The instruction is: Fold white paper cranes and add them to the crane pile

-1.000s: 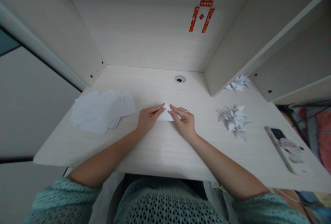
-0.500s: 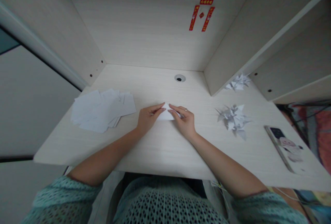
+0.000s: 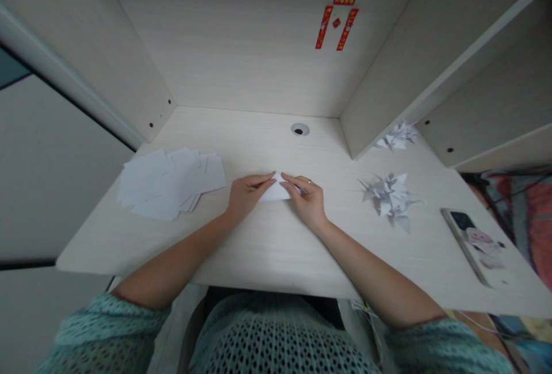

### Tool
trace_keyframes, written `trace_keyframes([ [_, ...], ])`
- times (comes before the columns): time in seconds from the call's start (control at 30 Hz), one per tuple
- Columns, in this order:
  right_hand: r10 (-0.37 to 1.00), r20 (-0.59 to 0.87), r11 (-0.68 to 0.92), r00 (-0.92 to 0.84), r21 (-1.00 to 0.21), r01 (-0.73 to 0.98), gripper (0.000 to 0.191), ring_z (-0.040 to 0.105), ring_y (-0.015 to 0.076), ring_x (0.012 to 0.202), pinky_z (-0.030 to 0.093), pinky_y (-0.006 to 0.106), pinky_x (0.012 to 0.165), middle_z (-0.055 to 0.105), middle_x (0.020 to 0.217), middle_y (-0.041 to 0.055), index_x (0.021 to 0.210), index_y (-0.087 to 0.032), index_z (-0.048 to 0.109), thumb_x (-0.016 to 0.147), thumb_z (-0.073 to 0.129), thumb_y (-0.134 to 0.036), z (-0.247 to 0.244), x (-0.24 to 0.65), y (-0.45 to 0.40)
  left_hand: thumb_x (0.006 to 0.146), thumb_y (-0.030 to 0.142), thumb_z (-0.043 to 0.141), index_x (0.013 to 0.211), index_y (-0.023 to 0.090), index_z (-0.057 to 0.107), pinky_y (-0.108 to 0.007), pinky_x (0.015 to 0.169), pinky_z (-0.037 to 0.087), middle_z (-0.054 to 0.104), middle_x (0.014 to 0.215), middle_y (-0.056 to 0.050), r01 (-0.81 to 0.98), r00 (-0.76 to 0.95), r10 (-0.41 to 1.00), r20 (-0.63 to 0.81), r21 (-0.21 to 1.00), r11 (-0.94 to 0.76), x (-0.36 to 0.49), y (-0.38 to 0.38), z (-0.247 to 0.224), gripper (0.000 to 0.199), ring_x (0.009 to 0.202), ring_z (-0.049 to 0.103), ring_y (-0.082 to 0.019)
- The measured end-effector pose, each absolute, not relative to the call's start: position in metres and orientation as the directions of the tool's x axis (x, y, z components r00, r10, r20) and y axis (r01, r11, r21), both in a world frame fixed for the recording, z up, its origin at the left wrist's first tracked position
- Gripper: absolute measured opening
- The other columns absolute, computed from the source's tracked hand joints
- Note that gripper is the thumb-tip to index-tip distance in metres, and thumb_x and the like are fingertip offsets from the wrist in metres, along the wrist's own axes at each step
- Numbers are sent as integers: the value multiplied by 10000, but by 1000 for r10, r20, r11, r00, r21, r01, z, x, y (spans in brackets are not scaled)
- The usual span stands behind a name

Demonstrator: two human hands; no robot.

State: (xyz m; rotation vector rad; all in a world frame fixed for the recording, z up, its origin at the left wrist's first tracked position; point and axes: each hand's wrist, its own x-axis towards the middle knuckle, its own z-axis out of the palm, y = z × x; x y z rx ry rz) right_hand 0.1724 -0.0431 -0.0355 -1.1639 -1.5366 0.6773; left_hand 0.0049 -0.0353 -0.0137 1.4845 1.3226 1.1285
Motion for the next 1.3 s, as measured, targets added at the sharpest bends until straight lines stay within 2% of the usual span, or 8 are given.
trace_keyframes([
  [0.4, 929, 371, 352, 11, -891, 286, 254, 639, 170, 783, 495, 313, 743, 718, 872, 53, 1017, -233, 714, 808, 627, -348, -38, 173, -41, 669, 397, 736, 1001, 199, 719, -378, 889, 493, 716, 1028, -52, 112, 52, 993, -103, 989, 96, 4, -28, -16, 387, 979, 656, -264],
  [0.6, 974, 165, 171, 155, -985, -25, 723, 570, 105, 594, 478, 250, 610, 637, 716, -32, 1311, -223, 471, 661, 745, -378, -30, 169, -39, 653, 403, 748, 976, 205, 729, -355, 841, 510, 728, 1002, -42, 15, -105, 991, -81, 996, 83, 6, -29, -12, 379, 941, 660, -244],
  [0.67, 986, 79, 101, 147, -984, -146, 688, 515, 84, 510, 449, 231, 537, 578, 636, -64, 1246, -218, 510, 632, 755, -404, -30, 168, -38, 647, 396, 753, 974, 208, 728, -351, 850, 508, 727, 1007, -40, -26, -175, 982, -65, 998, 61, 7, -28, -13, 378, 942, 657, -233],
  [0.73, 997, 6, 22, 80, -980, -197, 500, 481, 82, 469, 422, 229, 490, 526, 556, -70, 1020, -185, 620, 616, 754, -447, -31, 166, -38, 641, 390, 757, 965, 206, 729, -359, 856, 510, 728, 1002, -40, -56, -208, 976, -59, 997, 49, 9, -29, -13, 373, 942, 656, -231],
  [0.87, 997, -79, -80, -10, -993, -91, 389, 398, 72, 407, 309, 225, 405, 472, 445, -44, 552, -161, 549, 619, 744, -490, -34, 162, -45, 650, 363, 752, 940, 210, 737, -354, 870, 514, 733, 983, -35, -55, -176, 984, -21, 998, 11, 14, -36, -13, 327, 940, 661, -223],
  [0.97, 994, -111, -110, 15, -992, -55, 402, 336, 60, 388, 236, 225, 385, 443, 419, -52, 512, -164, 527, 628, 739, -485, -31, 158, -49, 660, 355, 746, 904, 214, 749, -336, 864, 518, 738, 962, -38, -49, -130, 991, 3, 999, -9, 17, -41, -13, 281, 909, 672, -211],
  [1.13, 993, -103, -95, 64, -990, -108, 321, 412, 93, 446, 290, 236, 418, 534, 493, -19, 605, -159, 610, 614, 753, -446, -22, 155, -51, 650, 364, 749, 884, 210, 753, -308, 780, 533, 745, 917, -47, -96, -78, 995, -59, 994, 52, 20, -43, -13, 280, 836, 677, -193],
  [1.3, 993, -104, -100, 52, -992, -80, 351, 388, 90, 433, 259, 236, 414, 482, 448, -33, 529, -171, 567, 634, 737, -460, -25, 157, -51, 602, 353, 778, 861, 195, 752, -271, 685, 518, 745, 844, -38, -192, -102, 982, -157, 972, 136, 20, -37, -15, 304, 745, 658, -159],
])
